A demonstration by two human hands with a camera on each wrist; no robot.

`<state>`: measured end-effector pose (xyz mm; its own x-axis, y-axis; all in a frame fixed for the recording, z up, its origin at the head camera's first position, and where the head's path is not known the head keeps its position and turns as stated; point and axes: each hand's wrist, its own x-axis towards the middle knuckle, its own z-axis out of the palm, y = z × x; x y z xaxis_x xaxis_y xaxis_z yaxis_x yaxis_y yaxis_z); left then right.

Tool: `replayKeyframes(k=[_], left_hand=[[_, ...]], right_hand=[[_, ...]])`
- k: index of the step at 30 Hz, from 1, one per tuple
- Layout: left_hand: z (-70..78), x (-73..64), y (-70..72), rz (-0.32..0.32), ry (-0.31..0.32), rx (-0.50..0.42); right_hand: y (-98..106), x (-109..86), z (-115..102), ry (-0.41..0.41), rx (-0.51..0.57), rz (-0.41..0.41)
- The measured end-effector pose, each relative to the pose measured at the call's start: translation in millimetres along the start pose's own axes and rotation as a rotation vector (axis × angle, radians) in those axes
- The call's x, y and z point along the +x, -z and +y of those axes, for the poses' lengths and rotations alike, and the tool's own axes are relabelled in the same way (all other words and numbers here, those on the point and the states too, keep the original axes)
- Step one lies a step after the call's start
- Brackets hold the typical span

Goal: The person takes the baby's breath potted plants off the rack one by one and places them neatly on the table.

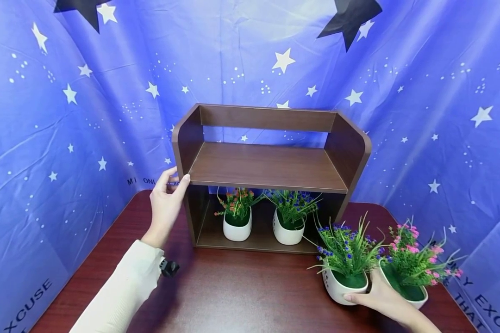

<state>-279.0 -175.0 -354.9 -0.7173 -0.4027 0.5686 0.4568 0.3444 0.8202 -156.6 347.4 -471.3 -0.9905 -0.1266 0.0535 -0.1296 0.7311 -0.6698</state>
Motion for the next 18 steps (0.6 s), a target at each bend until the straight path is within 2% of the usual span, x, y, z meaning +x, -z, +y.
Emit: replayKeyframes(k=[6, 13, 18], left_hand=[[0.4, 0.1, -0.1, -0.005, 0.01, -0.001], [0.6, -0.1, -0.1, 0.001, 0.01, 0.003], [-0.9, 0.3, 0.2, -0.002, 0.014, 0.005]], right_hand=[[-5.9, 0.4, 1.2, 0.079, 0.063, 0.038], [-4.7, -1.1, 0.7, 0.036, -0.055, -0.016], [-4.2, -2.1, 1.1, 0.013, -0.098, -0.032]])
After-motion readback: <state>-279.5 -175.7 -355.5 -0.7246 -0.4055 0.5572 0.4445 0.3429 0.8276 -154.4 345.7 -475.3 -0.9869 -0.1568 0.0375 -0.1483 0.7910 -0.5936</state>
